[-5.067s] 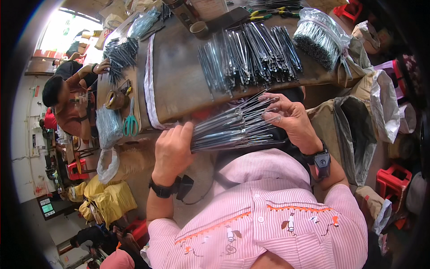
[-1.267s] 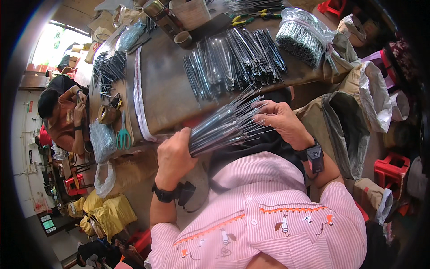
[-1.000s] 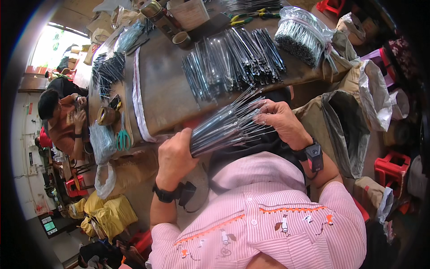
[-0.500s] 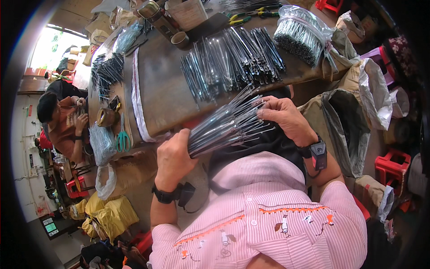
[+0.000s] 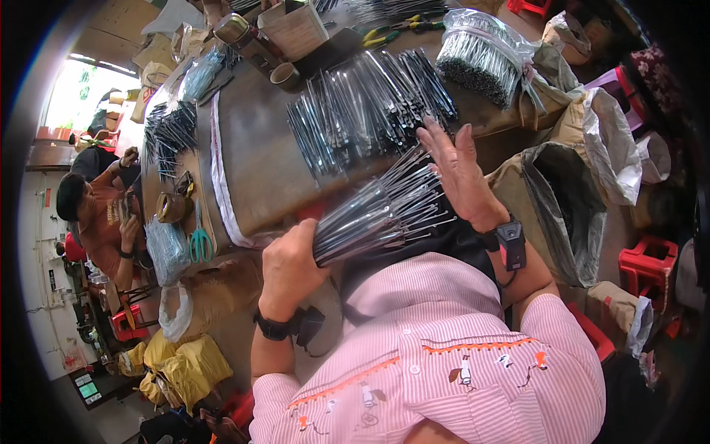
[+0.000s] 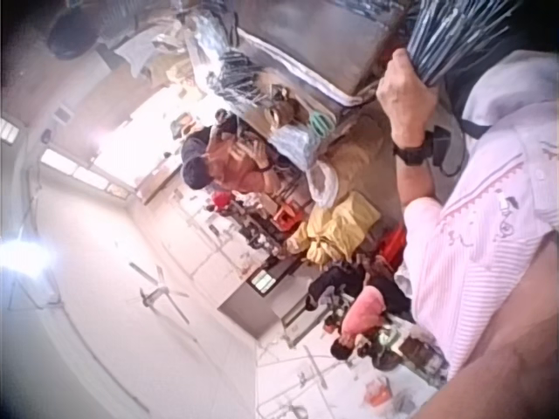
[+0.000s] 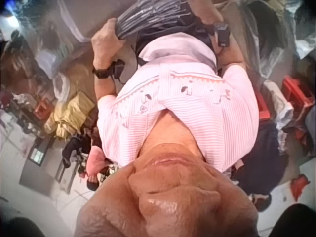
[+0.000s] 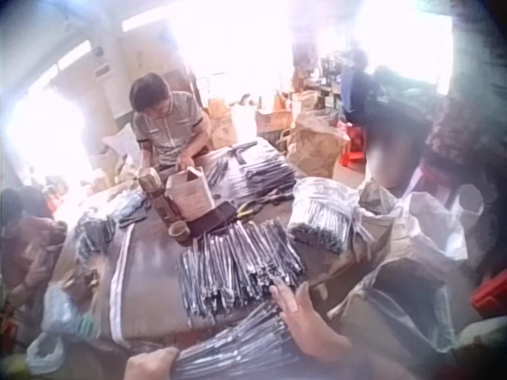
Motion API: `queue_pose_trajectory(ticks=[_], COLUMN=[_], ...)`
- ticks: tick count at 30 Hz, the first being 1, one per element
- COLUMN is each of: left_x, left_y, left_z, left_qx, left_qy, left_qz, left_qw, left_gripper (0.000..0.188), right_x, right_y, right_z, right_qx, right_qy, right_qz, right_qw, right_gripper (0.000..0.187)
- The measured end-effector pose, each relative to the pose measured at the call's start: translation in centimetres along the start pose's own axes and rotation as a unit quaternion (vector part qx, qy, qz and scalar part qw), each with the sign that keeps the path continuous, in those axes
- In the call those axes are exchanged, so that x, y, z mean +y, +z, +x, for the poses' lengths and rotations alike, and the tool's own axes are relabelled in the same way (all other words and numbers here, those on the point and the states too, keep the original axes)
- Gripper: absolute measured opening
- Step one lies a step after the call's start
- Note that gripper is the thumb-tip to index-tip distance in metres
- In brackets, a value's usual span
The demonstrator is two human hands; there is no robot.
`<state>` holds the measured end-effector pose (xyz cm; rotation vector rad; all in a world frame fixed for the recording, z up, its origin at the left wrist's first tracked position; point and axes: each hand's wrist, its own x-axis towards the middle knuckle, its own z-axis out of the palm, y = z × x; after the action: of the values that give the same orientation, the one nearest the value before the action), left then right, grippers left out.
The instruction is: The person repeatedly picks up thin metal rods from a pile on the table, uses pliers to cut each rod to a shorter length, and places the cut pieces back on the table. The person also gathers and aligns a bundle of cut rods toward the end.
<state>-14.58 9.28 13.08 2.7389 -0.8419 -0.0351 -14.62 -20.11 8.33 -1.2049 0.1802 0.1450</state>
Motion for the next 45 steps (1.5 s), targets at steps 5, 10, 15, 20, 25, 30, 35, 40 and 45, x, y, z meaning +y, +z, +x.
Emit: queue_pose_trajectory(ticks=[5,10,15,20,25,30,35,40,45], left_x=[0.2,0.3,0.3,0.4,0.7,0.8,0.7,0.1,-0.8], left_y=[0.2,0.2,0.0,-0.1,-0.2,-0.4,-0.5,-0.5,-0.5], left_z=[0.1,0.2,0.3,0.4,0.5,0.6,0.6,0.3,0.2], left_qx=[-0.003,-0.012,-0.017,-0.014,-0.013,-0.012,-0.012,0.032,0.018], left_qy=[0.012,0.012,0.005,0.021,0.034,0.035,0.036,0.031,-0.026], left_qz=[0.000,0.001,0.008,0.008,0.009,0.011,0.007,0.009,0.012], left_qw=[1.000,1.000,1.000,1.000,0.999,0.999,0.999,0.999,0.999], left_gripper=[0.060,0.060,0.060,0.057,0.056,0.055,0.056,0.048,0.060], right_x=[1.1,0.9,-0.6,-1.6,-1.5,-0.8,-1.2,-1.8,-0.7], right_y=[1.1,0.4,-0.9,-1.4,-1.1,-0.5,-0.8,-2.6,-3.8], right_z=[0.3,-0.1,0.3,1.0,1.9,1.9,1.7,0.8,-0.5], right_qx=[-0.035,-0.046,0.000,-0.015,-0.066,-0.084,-0.082,-0.005,0.036], right_qy=[-0.030,-0.022,-0.012,-0.034,-0.052,-0.067,-0.062,-0.055,0.022], right_qz=[0.032,0.007,-0.013,-0.047,-0.078,-0.107,-0.100,-0.076,-0.102], right_qw=[0.998,0.999,1.000,0.998,0.993,0.988,0.990,0.996,0.994], right_gripper=[0.106,0.107,0.109,0.109,0.108,0.105,0.104,0.101,0.048])
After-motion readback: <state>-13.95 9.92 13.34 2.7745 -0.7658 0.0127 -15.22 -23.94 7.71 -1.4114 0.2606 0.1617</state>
